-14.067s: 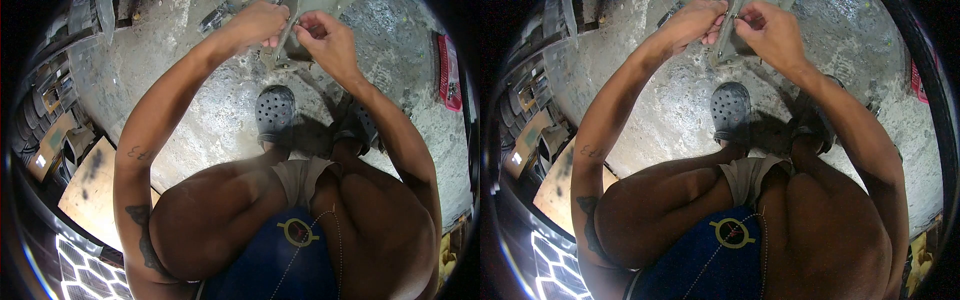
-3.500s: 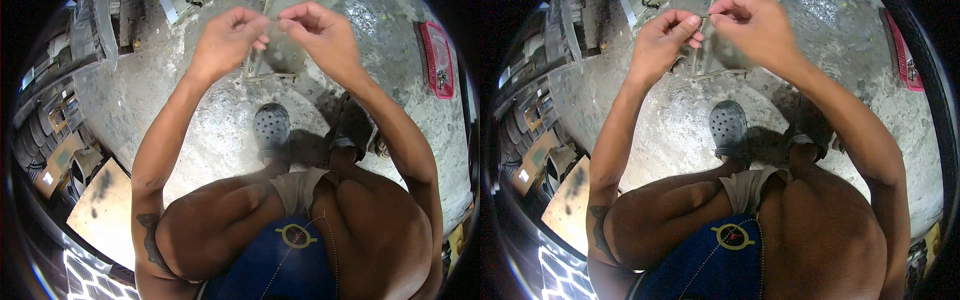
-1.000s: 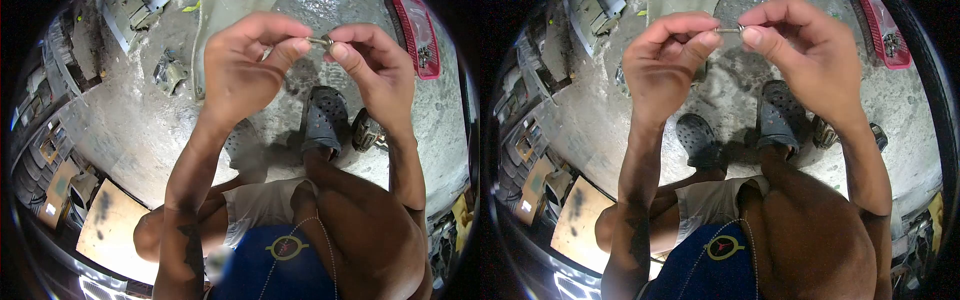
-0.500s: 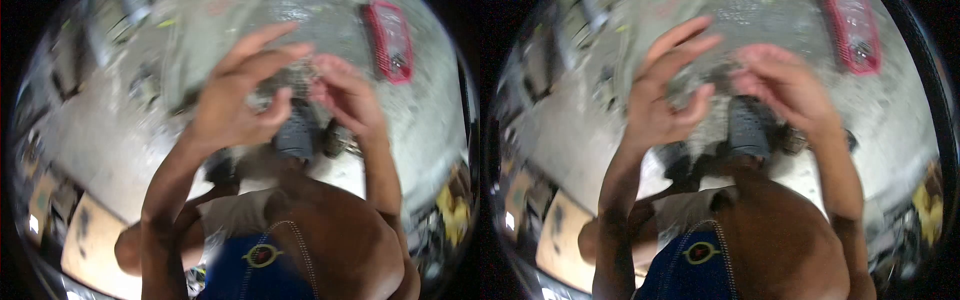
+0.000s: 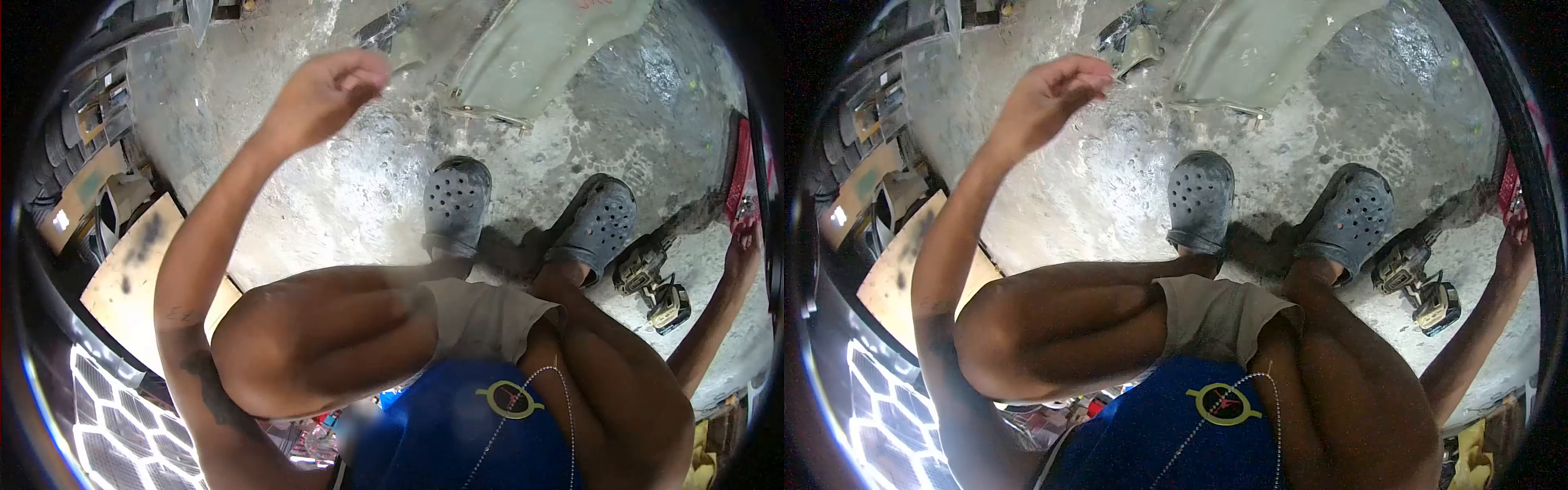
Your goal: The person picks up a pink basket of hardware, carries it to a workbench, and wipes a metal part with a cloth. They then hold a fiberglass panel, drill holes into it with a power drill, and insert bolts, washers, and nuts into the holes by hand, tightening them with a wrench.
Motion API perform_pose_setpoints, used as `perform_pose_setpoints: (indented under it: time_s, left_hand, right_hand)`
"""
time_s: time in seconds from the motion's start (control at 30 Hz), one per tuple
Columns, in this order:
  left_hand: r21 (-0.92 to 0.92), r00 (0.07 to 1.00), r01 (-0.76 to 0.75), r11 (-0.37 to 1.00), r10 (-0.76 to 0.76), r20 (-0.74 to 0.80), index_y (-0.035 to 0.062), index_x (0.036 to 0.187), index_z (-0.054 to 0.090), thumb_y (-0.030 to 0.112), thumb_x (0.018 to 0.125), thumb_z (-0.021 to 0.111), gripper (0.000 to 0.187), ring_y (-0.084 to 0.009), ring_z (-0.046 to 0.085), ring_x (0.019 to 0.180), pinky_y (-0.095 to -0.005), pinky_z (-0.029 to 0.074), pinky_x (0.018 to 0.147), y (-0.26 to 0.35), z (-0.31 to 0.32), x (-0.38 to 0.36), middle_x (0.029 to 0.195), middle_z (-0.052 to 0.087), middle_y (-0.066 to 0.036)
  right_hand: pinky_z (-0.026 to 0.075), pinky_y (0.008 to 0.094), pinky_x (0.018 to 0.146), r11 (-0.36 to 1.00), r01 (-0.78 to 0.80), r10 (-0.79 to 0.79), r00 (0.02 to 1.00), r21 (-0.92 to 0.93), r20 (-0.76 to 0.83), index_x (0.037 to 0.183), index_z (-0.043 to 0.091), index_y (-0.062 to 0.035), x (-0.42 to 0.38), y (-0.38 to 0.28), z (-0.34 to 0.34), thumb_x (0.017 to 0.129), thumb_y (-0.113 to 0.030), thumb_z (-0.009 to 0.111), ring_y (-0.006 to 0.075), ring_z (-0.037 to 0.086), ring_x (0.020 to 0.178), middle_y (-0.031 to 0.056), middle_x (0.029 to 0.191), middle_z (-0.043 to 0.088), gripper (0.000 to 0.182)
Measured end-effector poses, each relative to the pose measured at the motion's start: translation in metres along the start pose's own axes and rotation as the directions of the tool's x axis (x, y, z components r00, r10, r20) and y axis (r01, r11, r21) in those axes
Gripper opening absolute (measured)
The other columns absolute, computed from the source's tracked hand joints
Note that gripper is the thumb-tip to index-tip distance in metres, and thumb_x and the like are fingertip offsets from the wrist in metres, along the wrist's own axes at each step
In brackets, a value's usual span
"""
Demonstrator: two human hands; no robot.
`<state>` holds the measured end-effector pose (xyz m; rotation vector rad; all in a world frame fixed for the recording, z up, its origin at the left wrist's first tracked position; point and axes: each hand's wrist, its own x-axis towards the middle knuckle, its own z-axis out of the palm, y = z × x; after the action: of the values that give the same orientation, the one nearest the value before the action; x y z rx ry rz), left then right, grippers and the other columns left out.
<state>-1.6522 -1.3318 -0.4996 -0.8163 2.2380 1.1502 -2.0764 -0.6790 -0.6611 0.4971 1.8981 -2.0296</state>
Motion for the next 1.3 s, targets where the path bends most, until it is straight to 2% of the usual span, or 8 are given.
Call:
perform_pose_setpoints:
  time_s: [0.17, 0.23, 0.3, 0.33, 0.53, 0.7, 1.03, 1.3]
  left_hand:
    - [-0.183, 0.998, -0.06, 0.981, 0.061, 0.001, 0.0011, 0.121, 0.06, 0.019, 0.098, 0.058, 0.029, -0.0118, 0.064, 0.092, -0.0267, 0.053, 0.083, -0.011, 0.052, 0.001, 0.105, 0.067, -0.007]
    - [-0.199, 0.991, -0.129, 0.972, 0.118, -0.069, 0.0013, 0.119, 0.06, 0.018, 0.098, 0.058, 0.027, -0.011, 0.063, 0.091, -0.0256, 0.052, 0.082, -0.022, 0.064, 0.016, 0.102, 0.066, -0.007]
    - [-0.596, 0.933, -0.324, 0.735, 0.352, -0.074, 0.001, 0.116, 0.061, 0.02, 0.097, 0.06, 0.027, -0.0098, 0.062, 0.086, -0.0244, 0.05, 0.076, -0.036, 0.073, 0.034, 0.095, 0.066, -0.006]
    - [-0.379, 0.994, -0.11, 0.919, 0.098, -0.05, 0.0003, 0.11, 0.063, 0.023, 0.095, 0.063, 0.027, -0.0079, 0.059, 0.08, -0.024, 0.047, 0.07, -0.008, 0.064, 0.026, 0.089, 0.065, -0.003]
    - [-0.356, 0.999, -0.001, 0.934, -0.015, -0.042, 0.0022, 0.102, 0.065, 0.025, 0.093, 0.065, 0.024, -0.0066, 0.056, 0.075, -0.0239, 0.046, 0.068, -0.007, 0.068, 0.032, 0.082, 0.064, -0.001]
    - [-0.42, 0.995, -0.01, 0.907, -0.032, -0.091, 0.0015, 0.1, 0.067, 0.022, 0.093, 0.064, 0.022, -0.0066, 0.056, 0.074, -0.0235, 0.046, 0.069, 0.001, 0.074, 0.026, 0.081, 0.064, -0.002]
    - [-0.523, 1.0, -0.01, 0.852, -0.005, -0.027, 0.0026, 0.113, 0.068, 0.016, 0.089, 0.067, 0.027, -0.0084, 0.06, 0.087, -0.0228, 0.047, 0.078, -0.002, 0.066, 0.021, 0.092, 0.068, -0.004]
    - [-0.501, 0.989, 0.016, 0.865, 0.06, 0.134, 0.0012, 0.109, 0.066, 0.012, 0.084, 0.069, 0.027, -0.0102, 0.061, 0.092, -0.0232, 0.048, 0.081, -0.007, 0.049, 0.051, 0.095, 0.067, -0.003]
  right_hand:
    - [0.046, 0.0284, 0.093, 0.979, 0.051, -0.05, 0.999, -0.199, 0.009, 0.124, 0.058, 0.0025, -0.088, 0.013, 0.11, 0.095, -0.017, 0.061, 0.018, 0.057, 0.109, 0.0115, 0.12, 0.061, 0.034]
    - [0.047, 0.0278, 0.091, 0.837, 0.175, -0.115, 0.983, -0.519, 0.144, 0.12, 0.062, -0.0006, -0.128, 0.028, 0.154, 0.094, -0.019, 0.063, 0.016, 0.061, 0.1, 0.0088, 0.112, 0.064, 0.032]
    - [0.048, 0.0288, 0.089, 0.769, 0.219, -0.034, 0.952, -0.6, 0.304, 0.119, 0.064, -0.0008, -0.155, 0.046, 0.189, 0.095, -0.022, 0.063, 0.0151, 0.062, 0.095, 0.0057, 0.107, 0.066, 0.032]
    - [0.048, 0.028, 0.087, 0.697, 0.261, -0.016, 0.937, -0.668, 0.349, 0.118, 0.065, -0.0016, -0.186, 0.041, 0.233, 0.095, -0.021, 0.063, 0.014, 0.062, 0.093, 0.0047, 0.105, 0.066, 0.031]
    - [0.049, 0.0277, 0.08, 0.735, 0.494, 0.116, 0.582, -0.463, 0.805, 0.109, 0.068, -0.0049, -0.271, 0.07, 0.374, 0.094, -0.023, 0.064, 0.0123, 0.062, 0.086, 0.0045, 0.093, 0.069, 0.024]
    - [0.048, 0.0311, 0.072, 0.782, 0.425, 0.251, 0.454, -0.456, 0.855, 0.102, 0.067, -0.002, -0.285, 0.092, 0.431, 0.093, -0.026, 0.064, 0.0147, 0.058, 0.075, 0.0069, 0.083, 0.067, 0.026]
    - [0.046, 0.0257, 0.066, 0.847, 0.123, 0.4, 0.496, -0.518, 0.771, 0.089, 0.066, 0.0, -0.278, 0.108, 0.44, 0.083, -0.017, 0.072, 0.0091, 0.057, 0.072, 0.0018, 0.077, 0.064, 0.019]
    - [0.046, 0.0252, 0.064, 0.856, 0.149, 0.329, 0.582, -0.495, 0.744, 0.087, 0.066, -0.0018, -0.288, 0.107, 0.444, 0.076, -0.017, 0.074, 0.0094, 0.056, 0.069, 0.0017, 0.078, 0.063, 0.02]
